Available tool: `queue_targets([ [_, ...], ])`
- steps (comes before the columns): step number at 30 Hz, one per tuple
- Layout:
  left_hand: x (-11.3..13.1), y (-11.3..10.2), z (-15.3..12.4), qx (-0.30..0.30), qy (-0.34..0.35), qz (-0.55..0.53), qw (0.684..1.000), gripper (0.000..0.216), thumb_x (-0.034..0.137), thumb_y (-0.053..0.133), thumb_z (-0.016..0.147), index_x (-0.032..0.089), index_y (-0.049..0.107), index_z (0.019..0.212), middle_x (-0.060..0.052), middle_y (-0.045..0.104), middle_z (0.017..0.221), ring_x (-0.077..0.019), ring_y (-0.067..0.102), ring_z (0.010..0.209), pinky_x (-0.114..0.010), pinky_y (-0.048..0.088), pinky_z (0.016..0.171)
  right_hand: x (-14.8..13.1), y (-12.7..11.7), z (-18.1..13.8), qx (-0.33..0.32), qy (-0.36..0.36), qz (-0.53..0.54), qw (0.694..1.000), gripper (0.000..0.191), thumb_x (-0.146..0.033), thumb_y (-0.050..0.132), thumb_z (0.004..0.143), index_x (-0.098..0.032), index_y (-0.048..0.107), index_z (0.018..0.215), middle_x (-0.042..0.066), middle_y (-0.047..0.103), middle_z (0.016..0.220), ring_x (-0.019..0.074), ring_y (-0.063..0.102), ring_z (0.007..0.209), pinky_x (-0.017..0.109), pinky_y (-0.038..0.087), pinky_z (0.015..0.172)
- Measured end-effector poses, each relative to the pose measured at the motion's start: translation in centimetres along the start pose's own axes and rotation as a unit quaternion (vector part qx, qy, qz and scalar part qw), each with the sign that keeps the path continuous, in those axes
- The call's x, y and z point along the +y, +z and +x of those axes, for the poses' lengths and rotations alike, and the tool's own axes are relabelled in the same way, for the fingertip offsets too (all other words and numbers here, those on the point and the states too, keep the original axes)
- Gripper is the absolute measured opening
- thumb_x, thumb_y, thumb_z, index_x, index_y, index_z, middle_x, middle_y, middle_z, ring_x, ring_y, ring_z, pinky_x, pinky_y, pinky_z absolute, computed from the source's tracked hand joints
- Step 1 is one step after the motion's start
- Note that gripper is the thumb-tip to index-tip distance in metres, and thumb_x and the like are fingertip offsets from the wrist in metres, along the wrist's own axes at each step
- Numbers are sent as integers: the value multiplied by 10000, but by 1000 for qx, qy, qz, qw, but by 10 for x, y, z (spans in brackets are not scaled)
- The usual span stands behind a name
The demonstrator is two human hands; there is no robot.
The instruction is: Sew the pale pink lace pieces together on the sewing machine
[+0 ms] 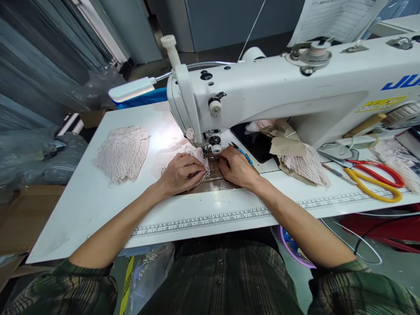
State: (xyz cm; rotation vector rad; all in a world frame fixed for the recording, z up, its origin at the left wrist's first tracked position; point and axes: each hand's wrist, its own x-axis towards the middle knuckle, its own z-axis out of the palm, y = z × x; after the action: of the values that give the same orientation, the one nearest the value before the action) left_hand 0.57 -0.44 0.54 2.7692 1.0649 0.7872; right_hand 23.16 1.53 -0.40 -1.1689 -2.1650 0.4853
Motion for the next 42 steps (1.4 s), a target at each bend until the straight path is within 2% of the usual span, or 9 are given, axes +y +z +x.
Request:
queue_targets([
  [6, 2, -1, 2, 141, -103, -108, 979, 139, 229, 584, 918, 141, 681, 871, -60, 720, 910, -138, 678, 797, -287, 571, 694, 0, -2, -4, -51, -81, -8, 995, 314, -198, 457, 918, -175, 697, 1120, 91, 646, 976, 202, 598, 868, 342, 484, 815],
  [9, 1, -2, 4, 172, -133, -127, 968, 122, 236, 601, 910, 155, 675, 856, -45, 714, 883, -129, 668, 759, -279, 582, 670, -3, 0, -5, -91, -119, -56, 987, 390, -203, 453, 928, -207, 638, 1272, 119, 601, 1043, 214, 561, 873, 363, 470, 809],
  [13, 1, -1, 4, 150, -124, -136, 971, 112, 229, 612, 905, 152, 678, 856, -55, 719, 905, -124, 672, 764, -259, 580, 670, -8, 2, -5, -113, -126, -111, 979, 425, -176, 460, 906, -205, 632, 1294, 139, 563, 1016, 235, 514, 856, 390, 444, 786],
  [17, 4, 1, 3, 107, -83, -115, 984, 120, 233, 594, 918, 158, 684, 889, -52, 728, 899, -137, 685, 816, -297, 576, 735, -11, -1, -7, -123, -136, -98, 978, 431, -152, 473, 886, -229, 653, 1270, 127, 551, 999, 241, 500, 891, 396, 434, 809],
  [25, 2, 6, -1, 28, 6, 39, 999, 142, 216, 556, 939, 170, 671, 870, -29, 731, 923, -148, 646, 770, -339, 469, 723, -8, -14, -6, -170, -147, -11, 974, 366, -154, 528, 849, -263, 730, 1134, 92, 593, 1020, 236, 546, 962, 403, 454, 889],
  [28, 2, 6, -1, 21, 33, 67, 997, 140, 190, 546, 943, 169, 667, 876, -37, 728, 945, -151, 642, 786, -336, 462, 734, -4, -13, -4, -139, -116, 9, 983, 413, -146, 503, 862, -254, 689, 1215, 88, 595, 1049, 211, 568, 934, 364, 476, 870],
  [31, 3, 6, -2, 21, 53, 82, 995, 137, 177, 541, 945, 161, 663, 885, -47, 721, 938, -157, 641, 798, -334, 471, 739, -2, -6, -2, -104, -106, -36, 988, 459, -147, 461, 889, -208, 621, 1316, 124, 588, 1064, 223, 565, 932, 373, 484, 857],
  [37, 5, 6, -4, 15, 42, 87, 995, 157, 174, 530, 943, 160, 676, 885, -60, 710, 936, -165, 647, 804, -358, 511, 771, 1, 1, -2, -106, -129, -67, 984, 448, -130, 465, 878, -192, 648, 1283, 144, 584, 1092, 241, 552, 971, 405, 480, 889],
  [42, 9, 0, -4, -12, 57, 82, 995, 175, 183, 518, 937, 155, 690, 935, -69, 717, 971, -174, 665, 854, -464, 476, 992, -1, 0, -4, -93, -130, -68, 985, 431, -130, 463, 886, -191, 659, 1265, 139, 585, 1095, 239, 546, 984, 402, 479, 896],
])
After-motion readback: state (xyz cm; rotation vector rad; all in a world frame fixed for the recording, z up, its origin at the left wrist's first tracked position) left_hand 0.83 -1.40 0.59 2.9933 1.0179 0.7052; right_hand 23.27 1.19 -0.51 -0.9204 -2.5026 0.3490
